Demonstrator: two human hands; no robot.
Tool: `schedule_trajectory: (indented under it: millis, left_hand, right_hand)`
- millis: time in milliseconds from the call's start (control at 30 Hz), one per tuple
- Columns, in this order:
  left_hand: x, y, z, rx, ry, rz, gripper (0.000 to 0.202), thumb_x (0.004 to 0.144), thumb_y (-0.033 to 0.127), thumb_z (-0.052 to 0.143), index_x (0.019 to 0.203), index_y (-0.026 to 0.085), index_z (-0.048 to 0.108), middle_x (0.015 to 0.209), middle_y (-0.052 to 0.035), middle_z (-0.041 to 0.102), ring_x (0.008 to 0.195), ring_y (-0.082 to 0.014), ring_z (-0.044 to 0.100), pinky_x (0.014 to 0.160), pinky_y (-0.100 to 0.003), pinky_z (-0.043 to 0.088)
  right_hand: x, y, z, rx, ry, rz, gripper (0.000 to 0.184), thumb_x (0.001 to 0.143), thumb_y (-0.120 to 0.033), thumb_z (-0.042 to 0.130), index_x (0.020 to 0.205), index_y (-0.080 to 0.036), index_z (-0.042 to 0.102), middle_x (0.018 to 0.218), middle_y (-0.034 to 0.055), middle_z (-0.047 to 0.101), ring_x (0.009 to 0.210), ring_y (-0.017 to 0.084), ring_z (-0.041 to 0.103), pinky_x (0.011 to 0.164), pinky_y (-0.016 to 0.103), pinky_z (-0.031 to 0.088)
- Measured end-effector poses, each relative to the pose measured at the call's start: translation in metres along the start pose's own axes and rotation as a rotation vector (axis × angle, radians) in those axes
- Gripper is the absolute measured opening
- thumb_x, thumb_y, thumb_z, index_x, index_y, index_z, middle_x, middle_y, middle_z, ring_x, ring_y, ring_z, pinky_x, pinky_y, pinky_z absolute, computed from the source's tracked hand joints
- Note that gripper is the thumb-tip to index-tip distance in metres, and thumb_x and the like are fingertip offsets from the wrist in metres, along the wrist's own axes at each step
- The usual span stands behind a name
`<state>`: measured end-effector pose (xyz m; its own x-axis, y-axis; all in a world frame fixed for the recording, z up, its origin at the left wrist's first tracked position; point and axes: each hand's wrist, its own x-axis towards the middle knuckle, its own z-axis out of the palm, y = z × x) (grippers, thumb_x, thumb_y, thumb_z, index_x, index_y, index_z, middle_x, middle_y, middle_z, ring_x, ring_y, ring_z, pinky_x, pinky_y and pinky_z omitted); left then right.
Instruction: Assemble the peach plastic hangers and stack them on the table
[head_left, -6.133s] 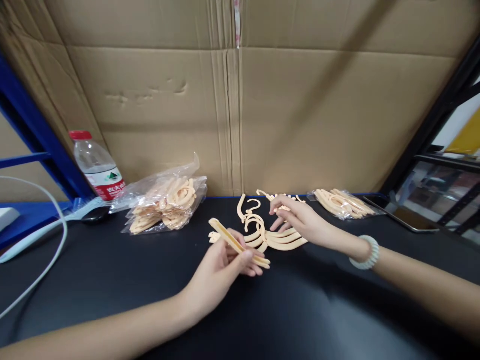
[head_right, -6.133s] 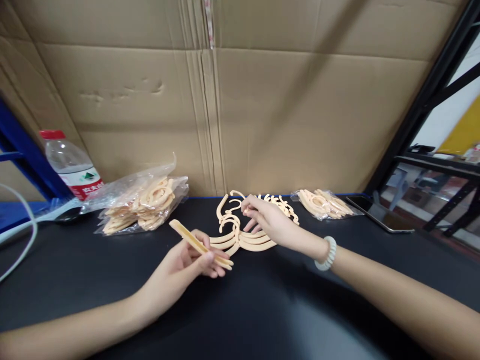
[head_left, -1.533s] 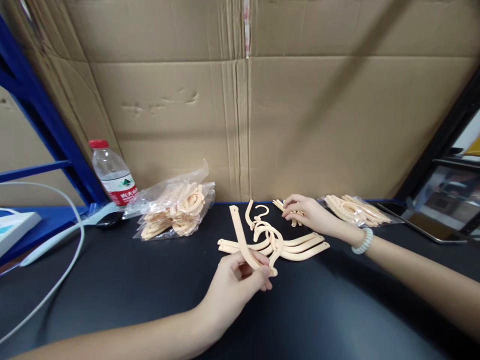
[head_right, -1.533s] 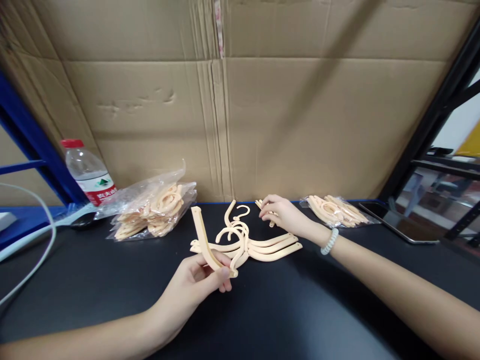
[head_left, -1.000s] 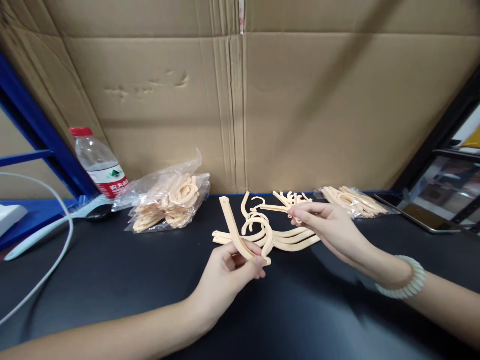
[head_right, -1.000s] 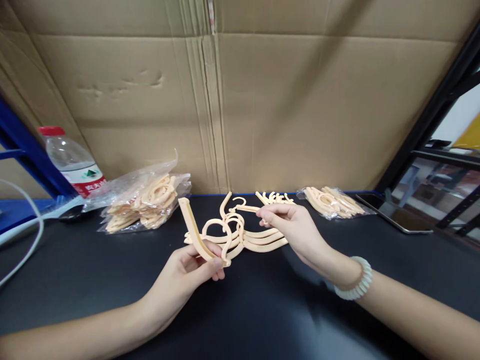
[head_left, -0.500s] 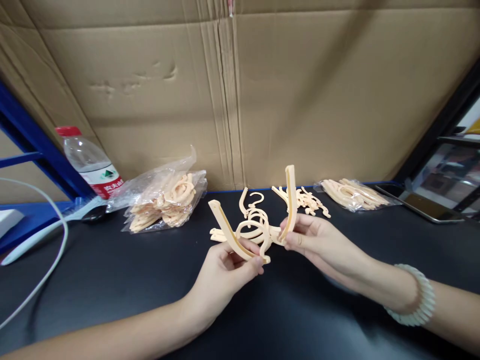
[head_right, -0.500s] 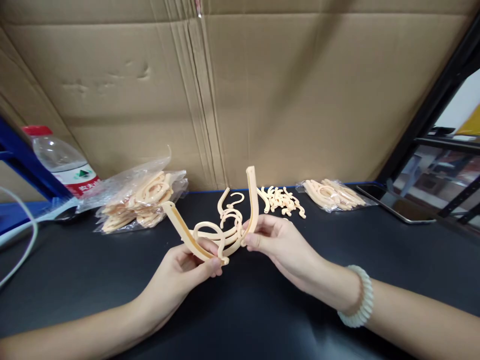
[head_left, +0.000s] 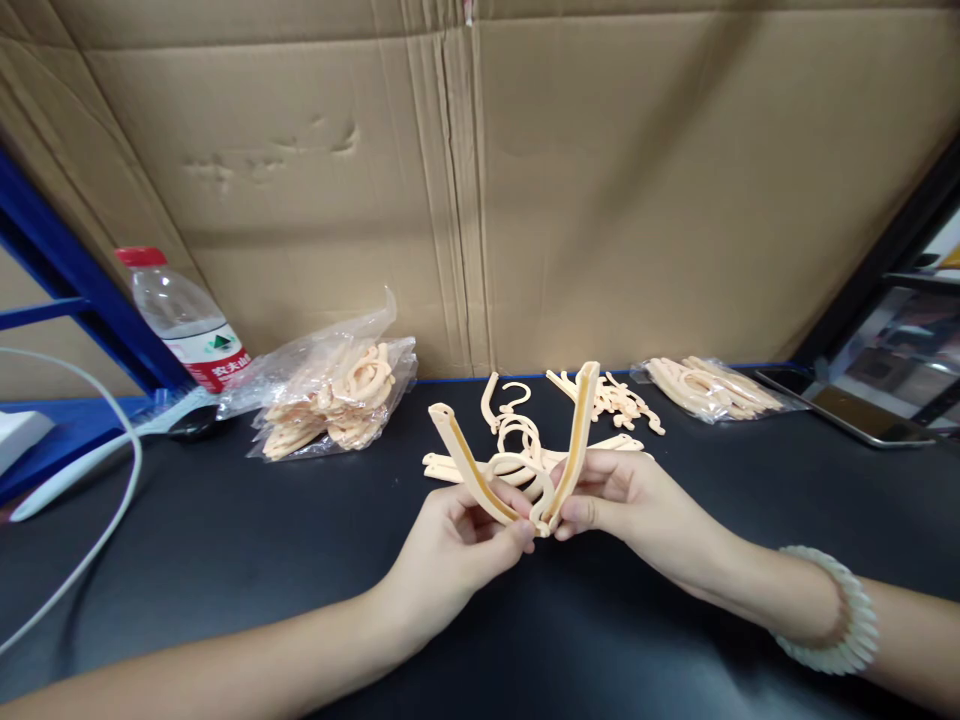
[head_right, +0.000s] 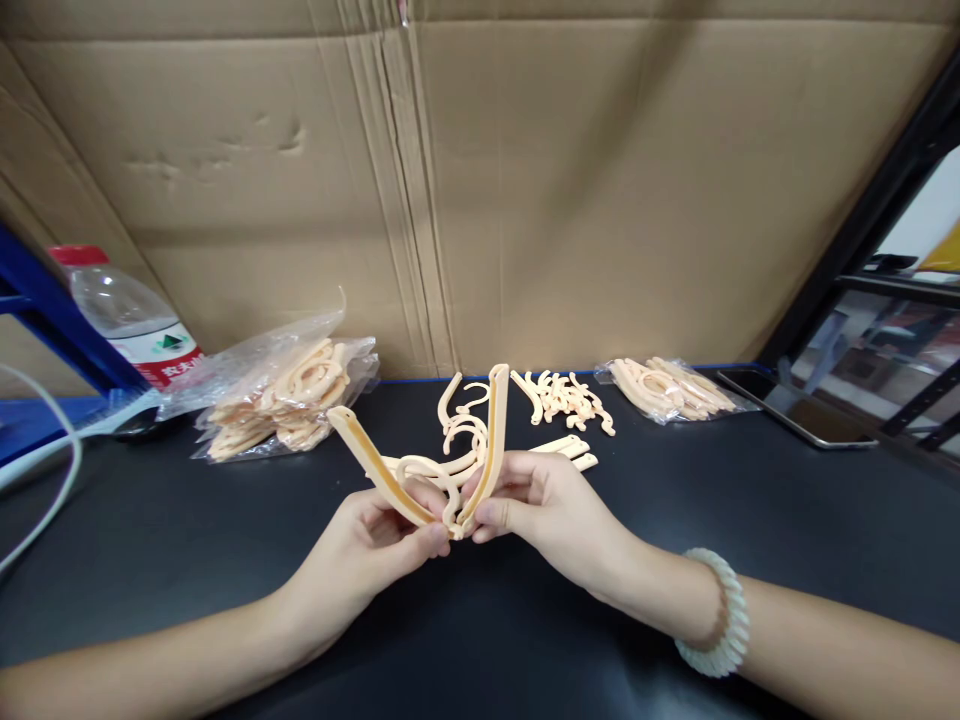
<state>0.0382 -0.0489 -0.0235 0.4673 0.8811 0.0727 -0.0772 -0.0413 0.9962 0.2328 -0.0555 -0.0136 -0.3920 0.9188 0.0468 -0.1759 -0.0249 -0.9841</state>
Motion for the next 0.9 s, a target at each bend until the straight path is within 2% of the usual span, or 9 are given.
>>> schedule_trajectory:
  millis: [300, 433, 567, 767, 900]
  left_hand:
    - [0.0, 0.004, 0.0, -0.051, -0.009, 0.002, 0.007, 0.074, 0.019, 0.074, 0.074, 0.016, 0.068, 0.074, 0.0009, 0.061, 0.07, -0.0123, 0.056, 0.072, -0.024, 0.046]
    - [0.0, 0.006, 0.001, -0.031, -0.038, 0.017, 0.005, 0.076, 0.018, 0.073, 0.074, 0.017, 0.068, 0.073, 0.0012, 0.062, 0.07, -0.0118, 0.056, 0.071, -0.023, 0.046]
    - [-0.002, 0.006, 0.001, -0.045, -0.073, 0.026, 0.005, 0.078, 0.019, 0.072, 0.076, 0.017, 0.068, 0.074, 0.0005, 0.063, 0.071, -0.0125, 0.057, 0.072, -0.024, 0.047]
    - [-0.004, 0.003, 0.001, -0.058, -0.031, 0.015, 0.009, 0.078, 0.023, 0.073, 0.076, 0.016, 0.067, 0.076, -0.0009, 0.064, 0.073, -0.014, 0.058, 0.073, -0.026, 0.047]
    - [-0.006, 0.002, 0.002, -0.04, 0.022, 0.017, 0.011, 0.078, 0.024, 0.073, 0.074, 0.016, 0.067, 0.072, -0.0009, 0.064, 0.071, -0.014, 0.058, 0.071, -0.025, 0.049]
  right_hand:
    - [-0.002, 0.006, -0.002, 0.038, -0.005, 0.036, 0.022, 0.075, -0.029, 0.078, 0.09, -0.016, 0.068, 0.083, 0.0032, 0.071, 0.077, 0.016, 0.069, 0.073, 0.029, 0.057]
    - [-0.002, 0.003, 0.0, 0.026, -0.01, 0.029, 0.019, 0.073, -0.026, 0.079, 0.086, -0.016, 0.069, 0.079, 0.0021, 0.07, 0.072, 0.014, 0.068, 0.071, 0.026, 0.057]
    - [-0.002, 0.0, 0.003, -0.007, -0.013, 0.007, 0.014, 0.073, -0.025, 0.078, 0.081, -0.017, 0.07, 0.08, 0.0022, 0.07, 0.07, 0.015, 0.068, 0.07, 0.028, 0.058]
    - [-0.004, 0.005, 0.009, -0.045, 0.02, -0.073, 0.011, 0.072, -0.023, 0.078, 0.079, -0.021, 0.071, 0.077, 0.0011, 0.07, 0.072, 0.017, 0.068, 0.068, 0.028, 0.058]
    - [-0.007, 0.01, 0.013, -0.047, 0.068, -0.113, 0.015, 0.071, -0.026, 0.081, 0.076, -0.02, 0.068, 0.076, 0.0015, 0.07, 0.071, 0.017, 0.068, 0.067, 0.027, 0.057]
